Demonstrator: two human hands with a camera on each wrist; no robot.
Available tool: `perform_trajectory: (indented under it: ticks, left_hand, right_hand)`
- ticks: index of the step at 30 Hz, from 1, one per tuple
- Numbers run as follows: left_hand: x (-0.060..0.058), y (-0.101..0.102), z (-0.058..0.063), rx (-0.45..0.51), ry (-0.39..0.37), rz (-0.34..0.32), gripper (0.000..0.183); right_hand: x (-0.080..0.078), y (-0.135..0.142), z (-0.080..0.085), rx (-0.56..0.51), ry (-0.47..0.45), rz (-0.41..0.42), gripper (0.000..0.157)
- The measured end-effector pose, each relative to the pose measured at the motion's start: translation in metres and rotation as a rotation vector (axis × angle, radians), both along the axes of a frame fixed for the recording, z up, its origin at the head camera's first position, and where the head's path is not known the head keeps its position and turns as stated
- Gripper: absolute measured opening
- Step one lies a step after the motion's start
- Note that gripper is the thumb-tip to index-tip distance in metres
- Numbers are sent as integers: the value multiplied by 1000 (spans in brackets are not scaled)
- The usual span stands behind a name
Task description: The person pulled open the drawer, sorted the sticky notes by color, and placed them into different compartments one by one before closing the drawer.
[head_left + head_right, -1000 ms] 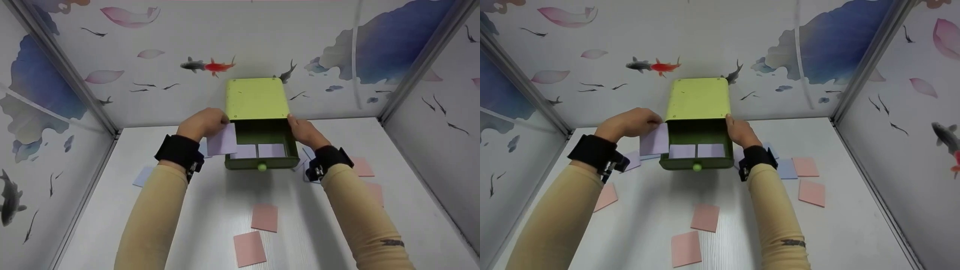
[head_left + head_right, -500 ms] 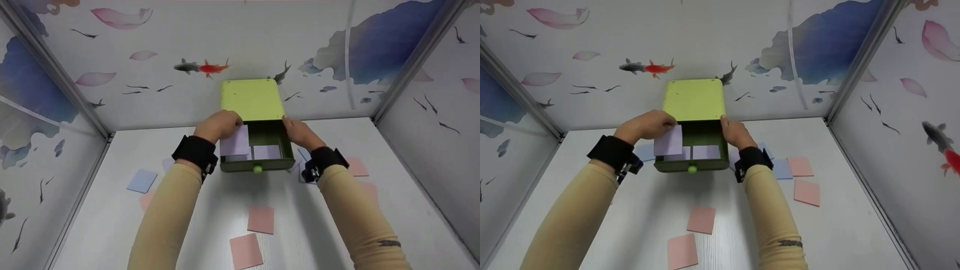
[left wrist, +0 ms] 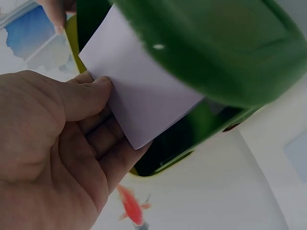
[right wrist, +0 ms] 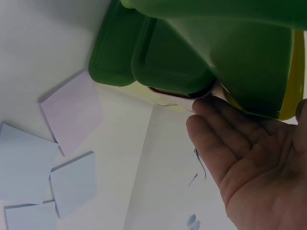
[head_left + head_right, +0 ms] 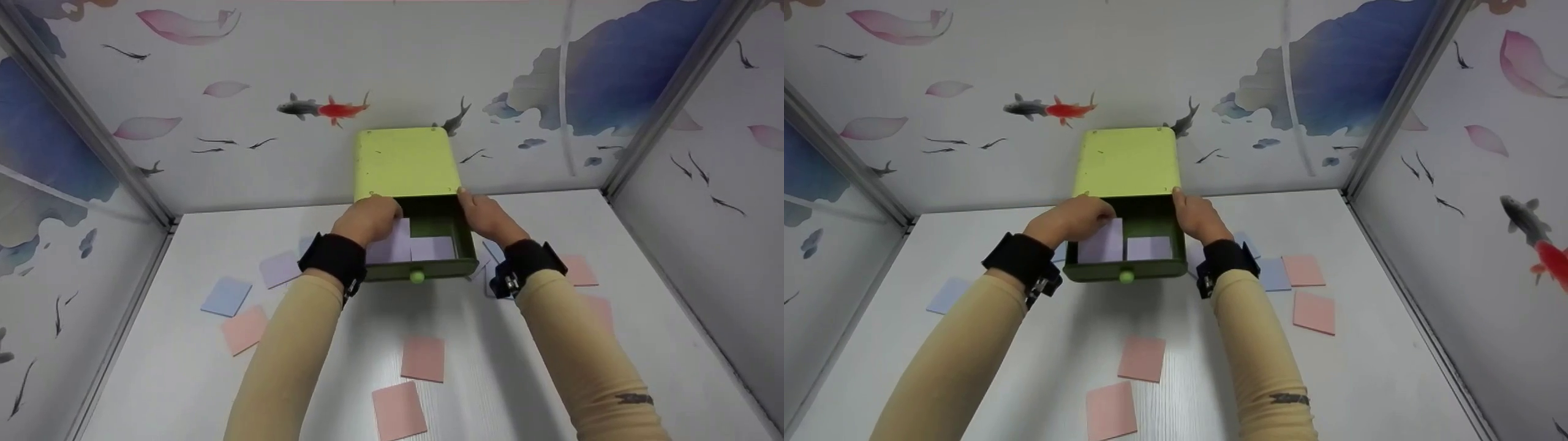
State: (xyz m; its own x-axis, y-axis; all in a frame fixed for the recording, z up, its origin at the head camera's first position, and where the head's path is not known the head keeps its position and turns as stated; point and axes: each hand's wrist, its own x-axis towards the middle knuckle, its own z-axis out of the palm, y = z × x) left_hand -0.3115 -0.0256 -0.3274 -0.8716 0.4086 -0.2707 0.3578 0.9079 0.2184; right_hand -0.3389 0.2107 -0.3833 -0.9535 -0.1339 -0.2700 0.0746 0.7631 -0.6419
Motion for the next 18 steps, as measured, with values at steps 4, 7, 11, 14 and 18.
perform_trajectory:
  ticks: [4, 7, 11, 14, 18]
  left_hand:
    - [-1, -2, -9, -11, 12, 17, 39]
    - [-1, -2, -15, -16, 26, 22, 38]
    - [-2, -2, -20, -27, 71, 13, 37]
    - [-2, -1, -24, -33, 109, 8, 34]
    - [-1, 0, -28, -45, 134, 13, 28]
  right_hand:
    - [-1, -1, 0, 1, -2, 3, 77]
    - [0, -1, 0, -5, -12, -3, 77]
    - [1, -2, 0, -9, -23, -12, 77]
    - [1, -2, 0, -8, -11, -9, 77]
    - [0, -1, -1, -2, 12, -4, 75]
